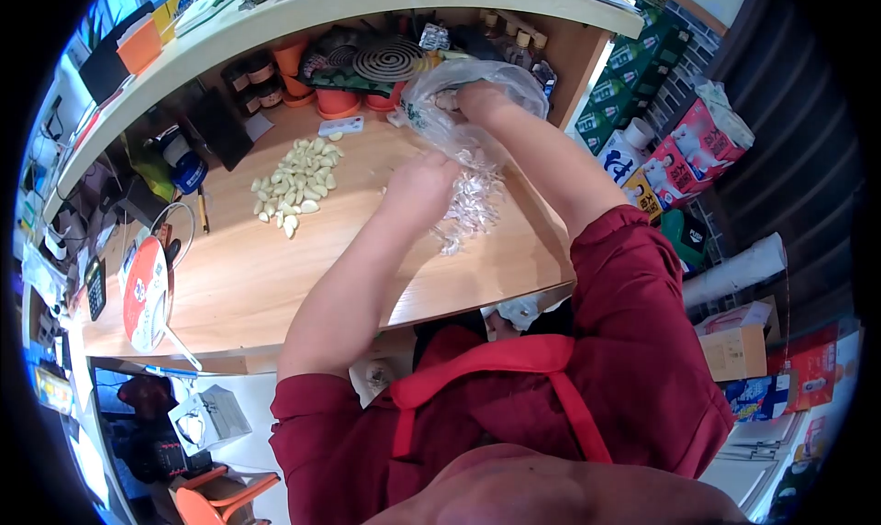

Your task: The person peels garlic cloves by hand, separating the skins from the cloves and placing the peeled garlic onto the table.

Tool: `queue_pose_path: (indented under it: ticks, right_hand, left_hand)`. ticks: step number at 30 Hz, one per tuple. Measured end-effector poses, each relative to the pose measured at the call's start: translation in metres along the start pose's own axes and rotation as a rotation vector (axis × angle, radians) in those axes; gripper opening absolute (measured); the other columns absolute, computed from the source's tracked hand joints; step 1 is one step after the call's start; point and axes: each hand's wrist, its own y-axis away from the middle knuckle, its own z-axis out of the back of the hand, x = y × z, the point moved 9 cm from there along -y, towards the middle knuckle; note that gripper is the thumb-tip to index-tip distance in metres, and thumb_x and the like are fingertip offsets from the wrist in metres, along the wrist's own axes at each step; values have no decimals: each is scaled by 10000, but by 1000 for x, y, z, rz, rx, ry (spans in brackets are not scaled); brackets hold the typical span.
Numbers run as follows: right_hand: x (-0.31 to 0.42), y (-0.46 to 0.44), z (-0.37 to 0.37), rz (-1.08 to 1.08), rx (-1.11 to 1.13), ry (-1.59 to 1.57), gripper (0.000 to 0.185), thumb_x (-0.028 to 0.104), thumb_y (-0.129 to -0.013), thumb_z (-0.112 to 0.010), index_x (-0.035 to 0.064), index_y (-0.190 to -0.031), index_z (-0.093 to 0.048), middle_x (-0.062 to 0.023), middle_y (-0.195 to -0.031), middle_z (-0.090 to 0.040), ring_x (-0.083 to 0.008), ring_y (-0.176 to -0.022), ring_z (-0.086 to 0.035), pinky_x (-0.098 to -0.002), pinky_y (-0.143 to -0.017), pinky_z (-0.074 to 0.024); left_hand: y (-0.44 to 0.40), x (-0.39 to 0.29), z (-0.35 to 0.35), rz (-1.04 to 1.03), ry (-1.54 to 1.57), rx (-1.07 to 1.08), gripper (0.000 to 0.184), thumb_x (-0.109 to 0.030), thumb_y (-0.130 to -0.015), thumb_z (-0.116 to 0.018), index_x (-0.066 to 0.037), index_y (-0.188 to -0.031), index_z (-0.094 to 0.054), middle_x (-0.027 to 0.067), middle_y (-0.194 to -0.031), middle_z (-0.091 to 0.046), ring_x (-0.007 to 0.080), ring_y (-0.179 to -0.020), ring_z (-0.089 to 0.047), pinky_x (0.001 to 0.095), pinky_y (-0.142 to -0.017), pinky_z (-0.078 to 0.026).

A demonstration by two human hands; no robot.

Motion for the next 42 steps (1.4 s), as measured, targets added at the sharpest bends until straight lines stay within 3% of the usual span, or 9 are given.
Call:
queue_pose_path:
  ticks: [3, 9, 15, 18, 21, 24, 28, 33, 42]
  right_hand:
    - [-2, -1, -1, -47, -7, 7, 298, 295, -780, -567, 102, -996, -636, -138, -1008, -622, -280, -947, -594, -352, -825, -459]
    - [8, -14, -23, 107, 14, -589, 354, 314, -861, -448, 78, -1104, -549, -124, -1027, -613, -273, -945, -588, -391, -856, -427]
    - [49, 83, 68, 252, -97, -21, 372, 263, -867, -472, 89, -1196, -485, -144, -1066, -576, -288, -937, -575, -366, -812, -454]
    - [36, 112, 74, 401, -227, -518, 403, 130, -830, -555, 45, -1213, -459, -125, -1050, -585, -238, -948, -576, -315, -818, -461]
    - [21, 141, 61, 448, -148, -1458, 424, 19, -784, -604, 21, -1186, -470, -68, -1051, -579, -162, -953, -561, -276, -842, -447]
    - [22, 157, 41, 377, -71, -1748, 418, 21, -790, -608, 25, -1185, -470, -43, -1079, -552, -123, -989, -529, -255, -860, -429]
    - [34, 161, 31, 390, 34, -2131, 390, 81, -803, -620, 12, -1154, -465, -48, -995, -568, -118, -924, -548, -238, -811, -450]
    - [28, 149, 14, 335, -6, -1950, 317, 107, -811, -615, 28, -1088, -485, -31, -950, -559, -107, -877, -547, -241, -783, -455]
    - [20, 157, 3, 396, -99, -1804, 265, 130, -774, -668, 43, -977, -521, 8, -812, -552, -67, -702, -507, -203, -621, -425]
  left_hand:
    - [0, -4, 4, -5, 31, -36, 105, -39, -690, -556, -60, -787, -589, 110, -764, -553, 312, -730, -555, 408, -633, -453]
    - [2, 1, -7, 82, 13, 106, 78, -36, -728, -499, -24, -783, -553, 146, -797, -558, 322, -780, -562, 423, -660, -463]
    - [4, 7, -3, 137, 78, 43, 111, -36, -725, -549, -44, -828, -590, 156, -776, -556, 335, -714, -556, 419, -626, -450]
    - [2, 18, 8, 243, 95, -107, 237, -22, -724, -585, -20, -955, -535, 155, -865, -562, 272, -695, -579, 373, -596, -458]
    - [3, 30, 5, 522, 430, -112, 441, -19, -724, -628, 1, -1119, -433, 136, -997, -533, 179, -733, -583, 301, -603, -471]
    - [2, 18, 0, 465, 728, -129, 521, -144, -676, -718, -43, -1126, -475, 132, -1003, -515, 218, -772, -565, 303, -658, -473]
    - [-1, 17, 3, 276, 643, -215, 582, -140, -663, -730, -51, -1171, -463, 123, -972, -515, 198, -790, -547, 296, -677, -473]
    - [-7, 5, 8, 305, 413, 7, 630, -33, -697, -687, -33, -1244, -375, 72, -1043, -485, 140, -881, -528, 252, -721, -470]
    - [2, 12, -20, 532, 1130, -55, 543, 39, -762, -565, -30, -1245, -328, 77, -1074, -436, 149, -929, -484, 276, -768, -459]
